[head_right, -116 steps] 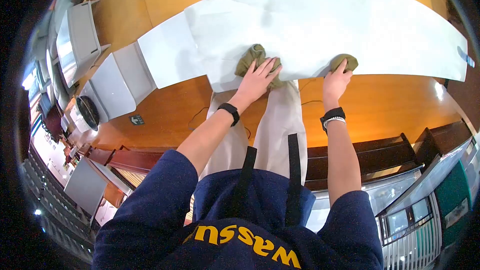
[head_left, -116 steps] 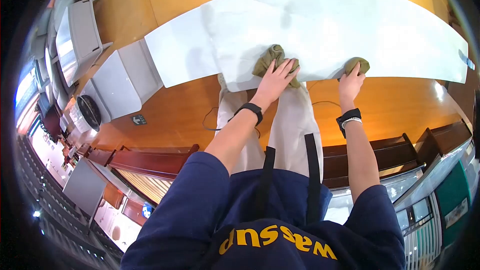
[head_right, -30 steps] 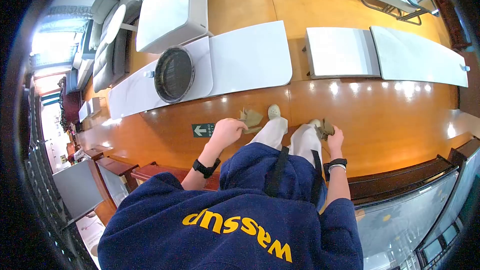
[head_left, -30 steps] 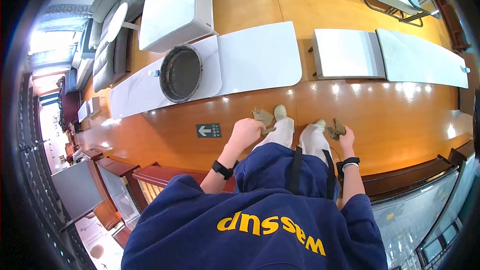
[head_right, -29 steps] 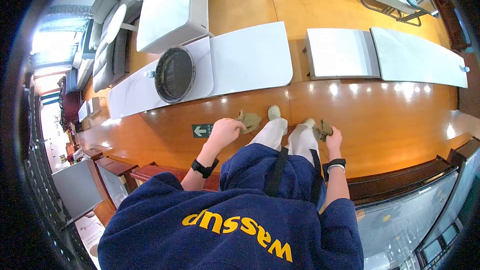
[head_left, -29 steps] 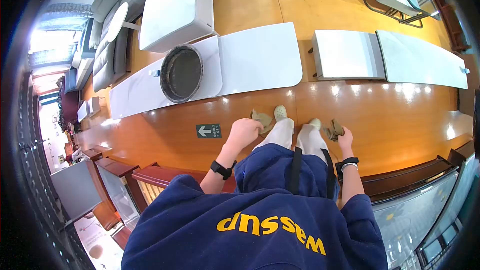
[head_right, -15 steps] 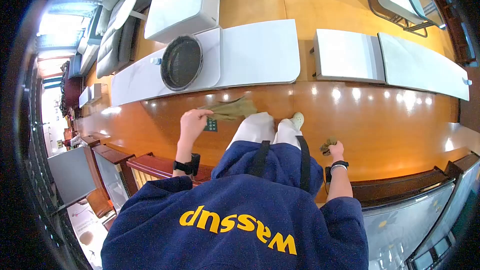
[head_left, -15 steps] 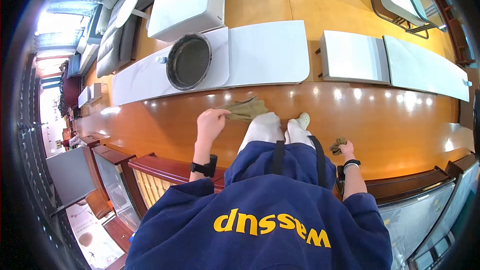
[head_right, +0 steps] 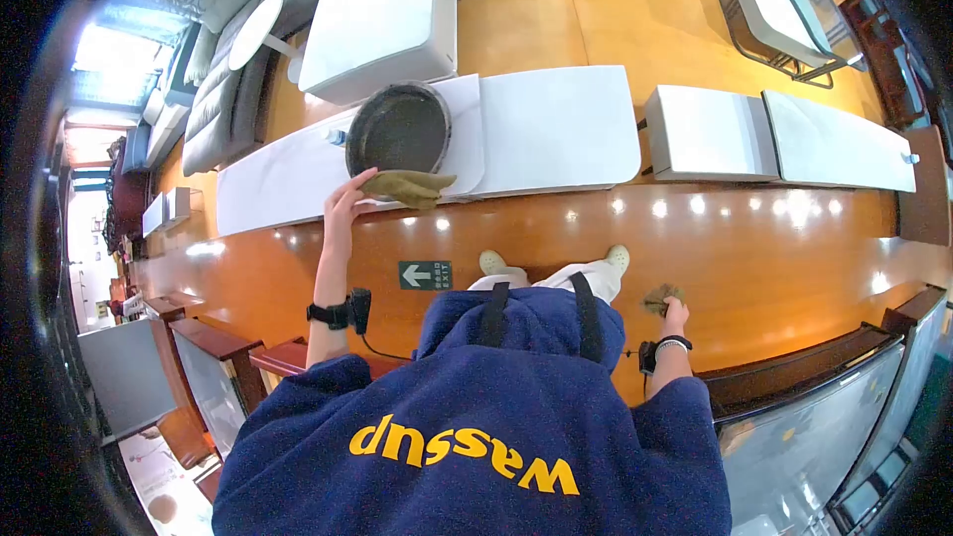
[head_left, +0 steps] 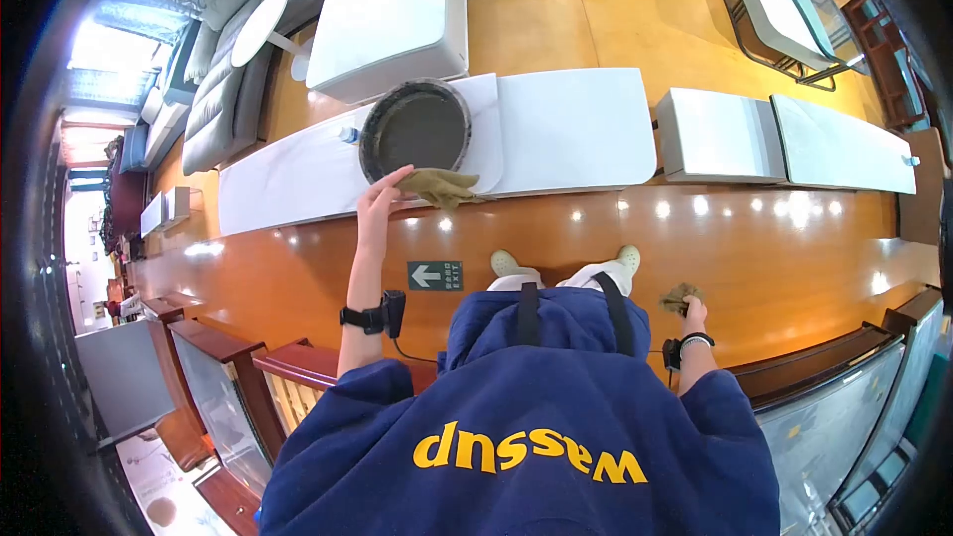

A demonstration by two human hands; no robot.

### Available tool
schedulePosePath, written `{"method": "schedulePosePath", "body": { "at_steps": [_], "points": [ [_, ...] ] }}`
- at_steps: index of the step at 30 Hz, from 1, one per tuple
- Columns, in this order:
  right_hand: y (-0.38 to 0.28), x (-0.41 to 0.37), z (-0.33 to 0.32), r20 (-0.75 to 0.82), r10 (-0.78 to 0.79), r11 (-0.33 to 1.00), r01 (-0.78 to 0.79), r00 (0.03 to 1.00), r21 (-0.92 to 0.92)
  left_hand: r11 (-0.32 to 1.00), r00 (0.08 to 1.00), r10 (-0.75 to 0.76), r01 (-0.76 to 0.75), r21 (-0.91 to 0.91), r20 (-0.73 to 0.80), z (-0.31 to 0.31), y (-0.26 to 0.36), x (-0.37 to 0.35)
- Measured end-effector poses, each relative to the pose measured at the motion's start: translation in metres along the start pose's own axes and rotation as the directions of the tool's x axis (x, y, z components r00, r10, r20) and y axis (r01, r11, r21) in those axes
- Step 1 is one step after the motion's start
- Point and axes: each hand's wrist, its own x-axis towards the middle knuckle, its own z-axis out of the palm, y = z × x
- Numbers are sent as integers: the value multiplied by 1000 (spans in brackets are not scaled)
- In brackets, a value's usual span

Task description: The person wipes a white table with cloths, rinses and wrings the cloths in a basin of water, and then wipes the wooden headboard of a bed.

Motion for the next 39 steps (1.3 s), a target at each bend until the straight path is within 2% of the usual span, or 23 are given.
{"method": "schedulePosePath", "body": {
  "at_steps": [2,4,6,7,9,10,12,14,16,17,19,21,23,25,27,28,30,32,33,34,36,38,39],
  "points": [
    [0,-29,36,-76,81,976,-64,994,207,1000,996,14,-16,25,93,-29,-9,29],
    [6,-39,63,-109,121,979,-101,987,179,996,994,-32,24,84,100,-53,-27,63],
    [14,-49,78,154,30,986,-55,988,158,976,997,-50,36,216,60,-73,-51,95],
    [10,-62,89,146,33,985,-56,989,162,976,996,-53,37,216,69,-84,-68,111],
    [-10,-99,117,211,-62,985,93,976,-143,942,985,-140,163,293,-98,-106,-96,143],
    [-11,-107,125,201,-55,985,86,978,-151,941,984,-152,173,291,-93,-112,-101,151],
    [-12,-119,138,338,-46,931,163,940,-327,966,989,-126,142,216,-82,-118,-107,161],
    [-12,-129,154,331,-43,918,169,943,-360,971,979,-171,186,150,-112,-118,-104,173],
    [-12,-144,170,389,43,993,4,920,-119,980,981,-152,165,108,-121,-122,-104,186],
    [-11,-152,178,379,50,992,-1,924,-127,985,985,-137,147,94,-108,-123,-105,192],
    [-20,-163,201,468,61,986,-126,882,108,976,982,-164,175,129,-90,-126,-113,205],
    [-32,-176,231,457,81,978,-158,886,133,947,976,-210,217,235,-55,-129,-118,220],
    [-45,-190,259,473,67,978,-151,878,142,941,967,-253,242,238,16,-131,-128,229],
    [-60,-206,291,506,45,996,-76,861,40,931,953,-290,261,254,84,-137,-133,237],
    [-66,-213,326,539,41,999,-20,841,-45,899,932,-319,241,365,169,-138,-139,241],
    [-72,-221,344,576,39,990,46,816,-132,898,930,-326,248,365,170,-140,-145,246],
    [-82,-238,380,593,45,985,63,804,-160,867,931,-306,186,462,198,-147,-158,251],
    [-91,-250,413,615,-6,933,226,788,-280,876,926,-325,219,429,191,-152,-165,251],
    [-95,-256,428,657,-85,913,322,749,-248,869,933,-310,200,452,183,-155,-169,251],
    [-105,-266,443,657,-82,913,320,749,-252,862,939,-295,182,474,176,-157,-172,250],
    [-123,-284,473,691,-101,828,446,716,-340,862,936,-294,173,476,192,-164,-176,250],
    [-133,-296,501,705,-129,823,472,698,-316,785,953,-218,43,618,211,-174,-176,252],
    [-138,-302,514,717,-139,811,493,684,-314,629,958,-167,-80,773,235,-183,-190,257]
  ]
}}
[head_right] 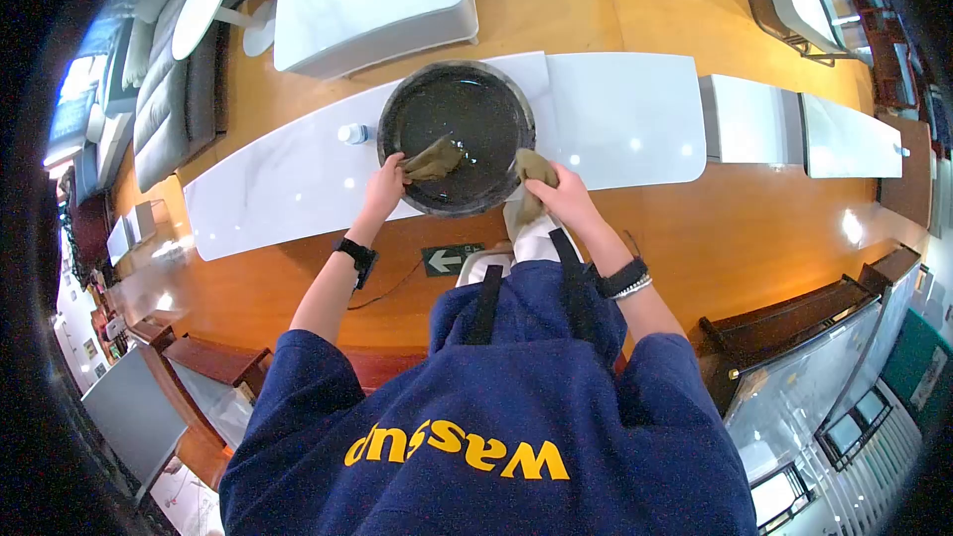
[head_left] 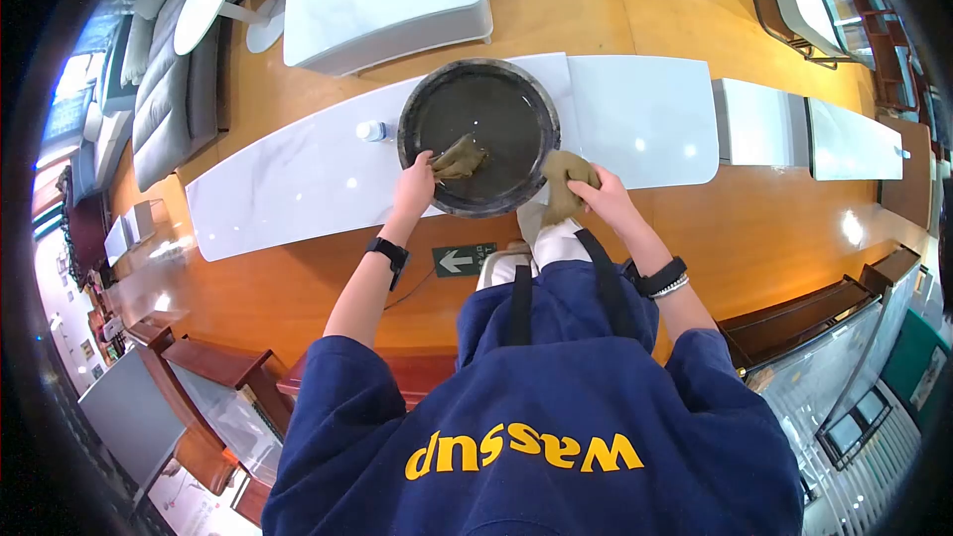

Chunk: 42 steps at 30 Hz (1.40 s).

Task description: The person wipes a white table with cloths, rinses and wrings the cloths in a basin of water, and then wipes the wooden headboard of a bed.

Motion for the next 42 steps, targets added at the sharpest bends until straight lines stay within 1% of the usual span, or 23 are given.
{"method": "schedulePosePath", "body": {
  "at_steps": [1,3,6,8,9,10,12,13,15,16,18,19,21,23,25,26,27,29,33,35,38,40,42],
  "points": [
    [-12,5,8,12,-20,1000,21,1000,-18,1000,1000,-4,4,-3,3,-11,9,-4],
    [-27,16,23,65,-10,1000,12,998,-18,937,989,17,35,349,-144,-36,29,-11],
    [-31,38,49,139,-118,967,146,983,-211,926,977,154,-91,365,-148,-61,31,-5],
    [-10,66,69,121,-172,950,197,978,-242,926,966,216,-156,343,-145,-61,26,0],
    [3,79,80,102,-239,929,258,966,-266,917,920,342,-284,278,-189,-58,20,4],
    [7,88,90,94,-234,931,251,968,-266,881,853,464,-418,220,-240,-57,16,9],
    [15,106,105,112,82,987,-65,990,-146,837,820,541,-505,208,-188,-55,11,17],
    [22,113,115,105,60,997,-54,993,-63,791,782,607,-579,198,-142,-56,9,23],
    [32,115,132,-77,23,996,-30,997,-88,773,764,630,-602,201,-135,-61,5,35],
    [42,117,140,-89,29,996,-36,996,-82,748,739,662,-641,175,-124,-71,6,42],
    [54,127,148,-302,-81,972,9,950,-233,686,677,727,-713,141,-112,-87,12,58],
    [49,126,154,-309,-82,972,8,948,-234,682,673,731,-718,138,-112,-94,15,64],
    [47,119,164,-496,-321,927,162,807,-337,647,647,762,-759,68,-29,-99,17,72],
    [47,122,171,-492,-326,921,152,807,-360,647,646,762,-763,-2,-48,-92,20,73],
    [60,127,180,-426,-271,899,69,863,-432,803,797,595,-582,-129,107,-76,18,71],
    [68,128,186,-423,-247,907,54,871,-419,818,835,549,-528,-228,37,-56,12,72],
    [81,134,188,-372,-163,897,-20,914,-442,825,840,541,-517,-226,51,-35,0,76],
    [102,145,193,-314,-56,881,-102,948,-463,892,915,390,-346,-291,108,9,-26,79],
    [130,169,196,-329,48,870,-201,943,-450,927,941,271,-199,-317,202,64,-57,88],
    [136,181,196,-411,-41,891,-152,911,-428,949,952,260,-220,-227,162,76,-58,96],
    [149,202,197,-327,-50,901,-99,944,-423,972,963,229,-217,-94,140,87,-60,110],
    [148,211,205,-317,-10,887,-137,948,-440,978,967,206,-200,-60,149,98,-59,122],
    [142,219,201,-310,43,880,-183,950,-438,973,973,211,-218,77,89,109,-58,131]
  ]
}}
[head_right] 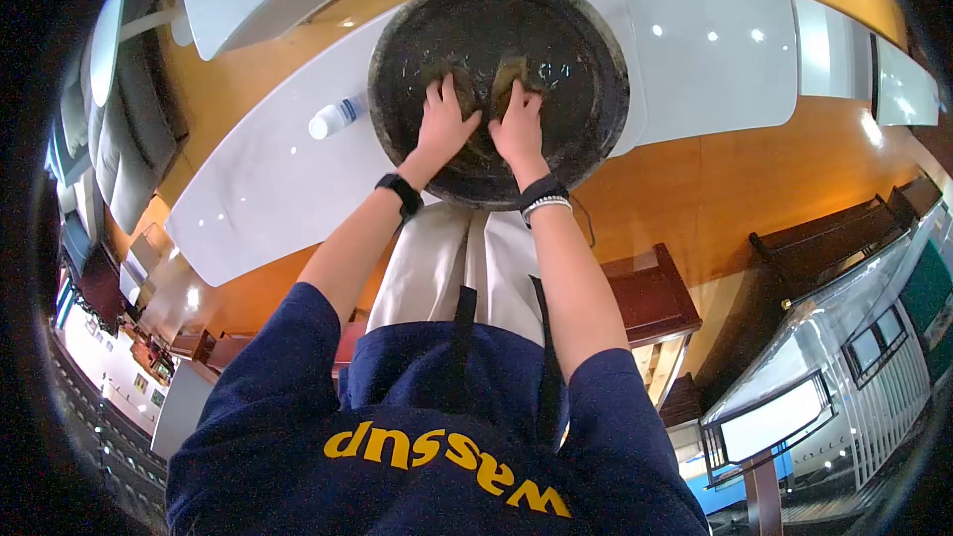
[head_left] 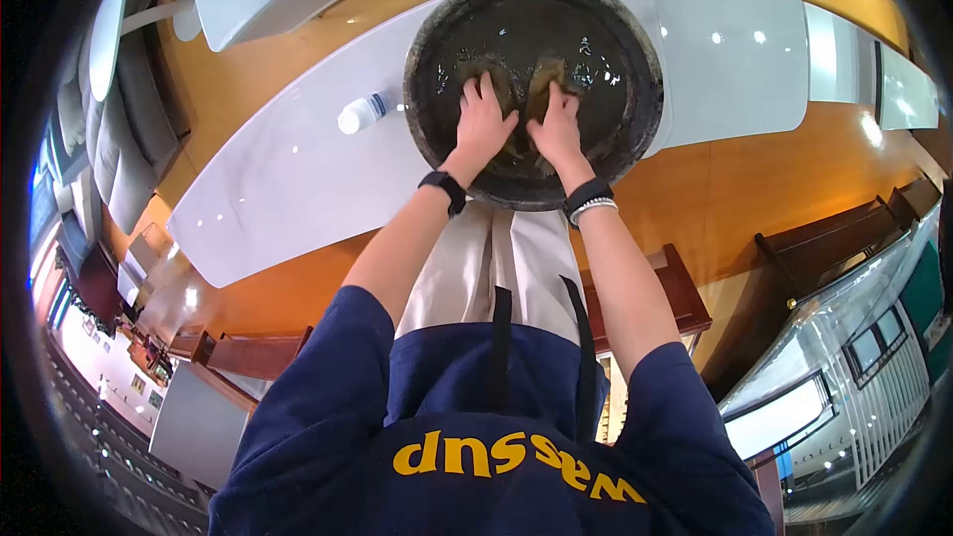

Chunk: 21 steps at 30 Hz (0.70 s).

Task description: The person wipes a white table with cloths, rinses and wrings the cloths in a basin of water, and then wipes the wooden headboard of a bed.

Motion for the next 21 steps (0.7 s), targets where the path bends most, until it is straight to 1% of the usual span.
{"method": "schedulePosePath", "body": {
  "at_steps": [1,3,4,5,7,8,9,11,12,13,14,15,16,17,19,20,21],
  "points": [
    [-2,2,-3,8,7,1000,-7,1000,0,1000,1000,-6,6,0,8,-1,2,6],
    [-6,7,-4,-198,143,988,-129,970,82,995,996,-87,88,45,-35,-4,3,22],
    [-9,4,3,-273,75,995,-89,959,-38,996,992,-57,65,66,-109,-4,3,27],
    [-10,0,5,-268,81,995,-94,960,-36,995,993,-60,67,69,-103,-3,3,25],
    [-12,-3,5,-36,9,991,-14,999,-130,989,993,-115,112,97,20,-4,8,28],
    [-10,-2,2,26,6,992,-3,1000,-122,995,997,-30,36,90,-70,-1,9,24],
    [-6,0,-3,27,5,993,-1,1000,-121,995,997,-30,37,92,-71,-4,9,23],
    [1,4,-7,-78,39,993,-47,996,-104,985,982,153,-160,63,111,-15,2,22],
    [4,3,-5,-150,49,993,-64,987,-99,989,983,149,-149,-8,105,-23,0,21],
    [6,1,-2,-152,52,993,-67,987,-94,988,983,152,-152,-4,108,-25,-4,20],
    [8,-1,2,-146,11,990,-31,989,-140,992,995,99,-101,-70,-30,-27,-6,19],
    [8,-3,4,-137,-32,983,6,990,-185,988,986,34,-58,-141,-165,-26,-9,17],
    [12,-2,0,-27,-20,991,17,999,-133,988,981,-16,-15,-155,-196,-24,-11,13],
    [15,-1,-3,-27,-21,991,17,999,-131,988,981,-16,-14,-153,-196,-22,-13,10],
    [20,2,-8,-91,-22,999,19,996,-31,984,986,159,-163,-77,-54,-21,-11,3],
    [20,2,-7,-181,35,999,-40,983,-22,988,991,128,-124,-96,34,-20,-10,0],
    [19,2,-4,-181,35,999,-39,983,-22,988,991,128,-124,-96,34,-18,-12,1]
  ]
}}
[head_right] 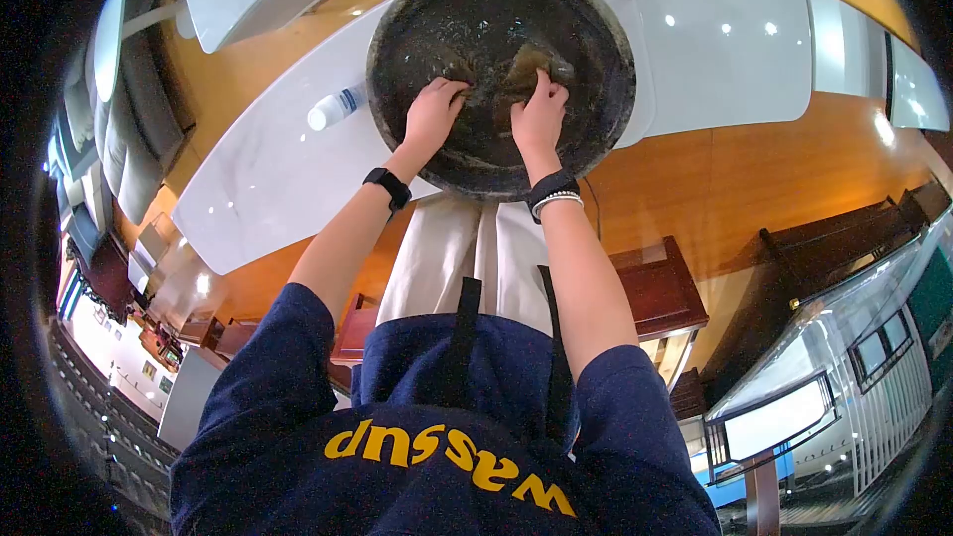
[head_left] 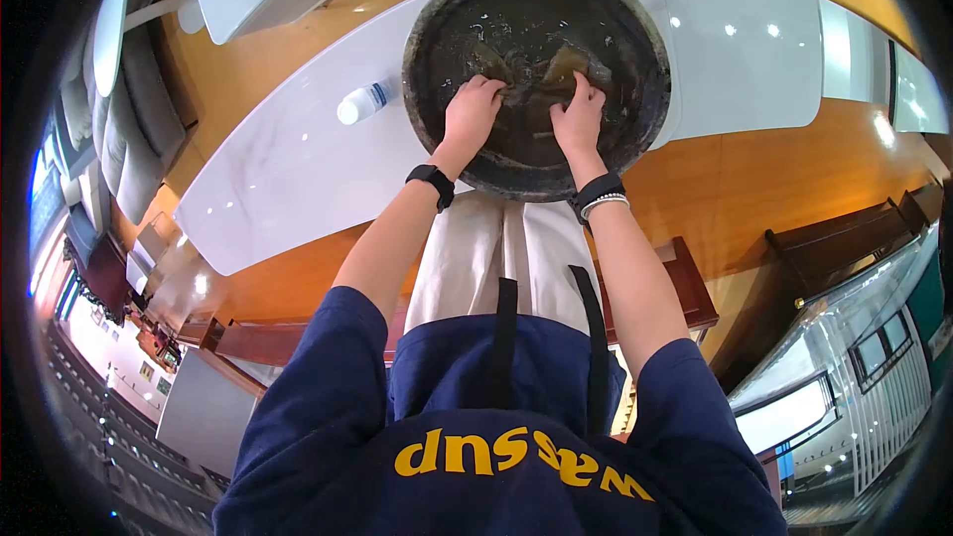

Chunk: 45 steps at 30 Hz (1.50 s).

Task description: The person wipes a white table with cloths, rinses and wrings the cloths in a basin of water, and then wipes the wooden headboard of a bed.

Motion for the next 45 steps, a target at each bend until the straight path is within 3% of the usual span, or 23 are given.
{"method": "schedulePosePath", "body": {
  "at_steps": [3,4,5,8,9,10,11,13,14,15,16,18,20,23,26,29,30,32,33,35,37,41,45],
  "points": [
    [-2,1,10,128,54,993,-67,990,96,996,994,-89,90,-10,61,7,-8,7],
    [1,4,12,127,55,993,-67,990,95,995,991,-98,94,-41,-91,11,-12,10],
    [4,7,14,21,77,990,-79,997,118,993,964,-109,95,-71,-241,15,-16,11],
    [1,12,7,-190,266,943,-215,945,254,967,902,-236,180,-180,-361,6,0,11],
    [4,15,10,-161,275,938,-227,948,262,924,865,-356,269,-271,-355,0,9,9],
    [2,19,11,-133,283,932,-239,950,271,925,864,-355,269,-267,-358,-3,13,6],
    [2,22,12,-133,282,932,-238,950,273,869,838,-438,302,-393,-325,-6,17,4],
    [-5,26,4,187,320,858,-368,929,359,792,810,-518,333,-511,-276,-10,25,-3],
    [-8,26,1,188,322,858,-370,928,357,690,857,-506,330,-644,-103,-11,29,-7],
    [-9,28,-1,344,343,723,-480,874,497,562,888,-455,343,-753,65,-14,34,-11],
    [-6,31,2,498,324,553,-588,805,591,562,886,-459,346,-752,65,-20,40,-14],
    [6,34,11,458,273,604,-521,846,603,523,894,-420,381,-763,158,-29,51,-20],
    [10,32,8,245,51,821,-180,968,541,582,909,-401,347,-736,113,-33,54,-26],
    [-27,-1,-39,233,1,912,-96,973,398,513,912,-387,337,-789,138,-49,70,-32],
    [-56,-37,-68,283,-2,891,-127,959,436,439,905,-370,370,-819,211,-79,103,-43],
    [-74,-66,-94,298,30,831,-190,954,523,292,939,-260,299,-908,225,-102,132,-56],
    [-81,-75,-106,299,29,830,-190,954,524,294,939,-261,299,-908,224,-112,142,-60],
    [-93,-90,-130,434,59,576,-385,899,721,369,932,-220,353,-860,288,-133,160,-68],
    [-98,-98,-140,433,55,574,-383,900,724,409,930,-210,365,-836,303,-145,174,-71],
    [-107,-112,-158,302,-94,635,-176,949,752,448,927,-200,373,-812,316,-156,190,-79],
    [-122,-120,-178,339,-79,577,-235,937,782,476,965,-159,258,-841,206,-159,196,-87],
    [-123,-117,-180,384,-57,442,-321,922,838,507,977,-135,211,-836,165,-161,198,-93],
    [-104,-101,-155,335,-58,553,-249,941,795,584,987,-45,149,-798,152,-162,193,-96]
  ]
}}
